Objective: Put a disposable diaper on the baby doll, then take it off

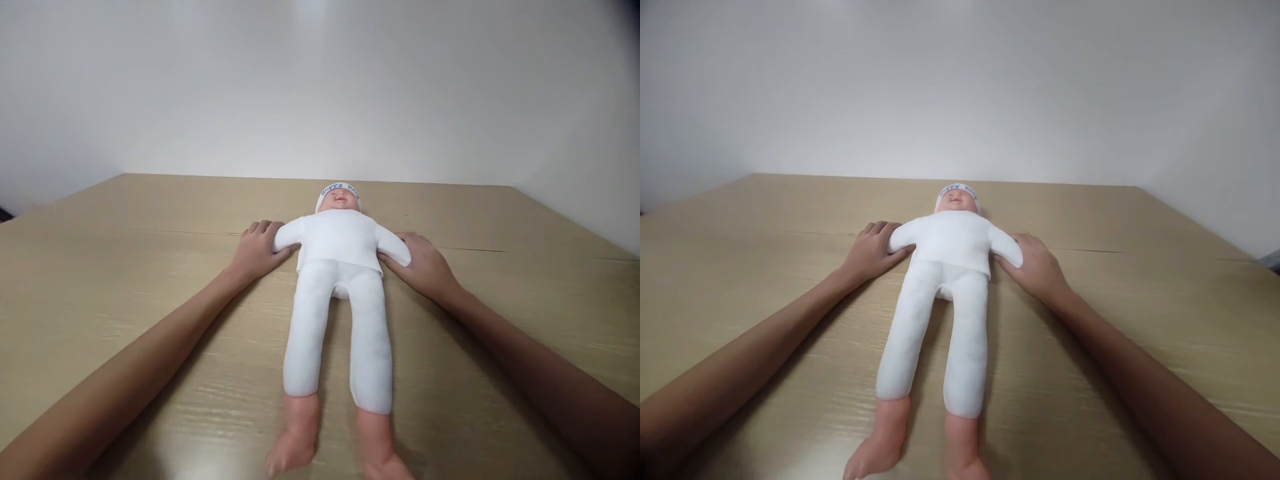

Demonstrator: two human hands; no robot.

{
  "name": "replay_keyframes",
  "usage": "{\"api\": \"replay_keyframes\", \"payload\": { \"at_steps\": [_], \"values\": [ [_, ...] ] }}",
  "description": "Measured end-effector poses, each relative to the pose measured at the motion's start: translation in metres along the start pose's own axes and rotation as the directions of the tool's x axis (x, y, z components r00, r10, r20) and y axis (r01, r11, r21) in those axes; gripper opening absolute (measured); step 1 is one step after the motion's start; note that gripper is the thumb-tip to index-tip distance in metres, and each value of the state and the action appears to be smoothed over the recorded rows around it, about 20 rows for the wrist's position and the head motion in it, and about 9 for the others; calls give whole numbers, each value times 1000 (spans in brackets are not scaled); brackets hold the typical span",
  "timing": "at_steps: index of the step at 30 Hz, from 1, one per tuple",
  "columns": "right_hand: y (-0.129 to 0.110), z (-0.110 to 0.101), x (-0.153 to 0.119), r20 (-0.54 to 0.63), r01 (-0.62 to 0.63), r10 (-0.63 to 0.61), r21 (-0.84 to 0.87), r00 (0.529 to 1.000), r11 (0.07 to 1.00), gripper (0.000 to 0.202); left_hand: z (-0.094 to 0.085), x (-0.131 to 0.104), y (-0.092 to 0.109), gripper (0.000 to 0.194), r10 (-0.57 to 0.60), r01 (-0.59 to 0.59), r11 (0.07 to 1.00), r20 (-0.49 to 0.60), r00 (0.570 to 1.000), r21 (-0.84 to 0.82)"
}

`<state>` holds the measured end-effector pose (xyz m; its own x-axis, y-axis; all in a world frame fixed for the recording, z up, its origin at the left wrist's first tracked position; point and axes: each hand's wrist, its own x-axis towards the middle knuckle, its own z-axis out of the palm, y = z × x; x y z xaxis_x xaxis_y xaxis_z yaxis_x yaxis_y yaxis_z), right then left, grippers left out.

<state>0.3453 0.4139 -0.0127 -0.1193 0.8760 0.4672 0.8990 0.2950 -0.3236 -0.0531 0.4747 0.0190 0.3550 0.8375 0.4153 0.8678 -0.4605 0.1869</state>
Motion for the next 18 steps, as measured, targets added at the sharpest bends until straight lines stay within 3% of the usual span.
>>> {"api": "replay_keyframes", "payload": {
  "at_steps": [5, 14, 18],
  "values": [
    [20, -9, -7, 55, 83, -86, 54, 995, 995, 46, -3, -10, -21, 68, 20, -16, 998, 66, 998, -60],
    [18, -9, -10, 81, -65, 55, 120, 995, 991, 59, -1, -6, -27, 74, -24, 40, 987, 99, 995, -155],
    [21, -13, -13, 107, -41, 28, 124, 994, 991, 53, -7, -11, -35, 78, -50, 80, 968, 131, 990, -240]
  ]
}}
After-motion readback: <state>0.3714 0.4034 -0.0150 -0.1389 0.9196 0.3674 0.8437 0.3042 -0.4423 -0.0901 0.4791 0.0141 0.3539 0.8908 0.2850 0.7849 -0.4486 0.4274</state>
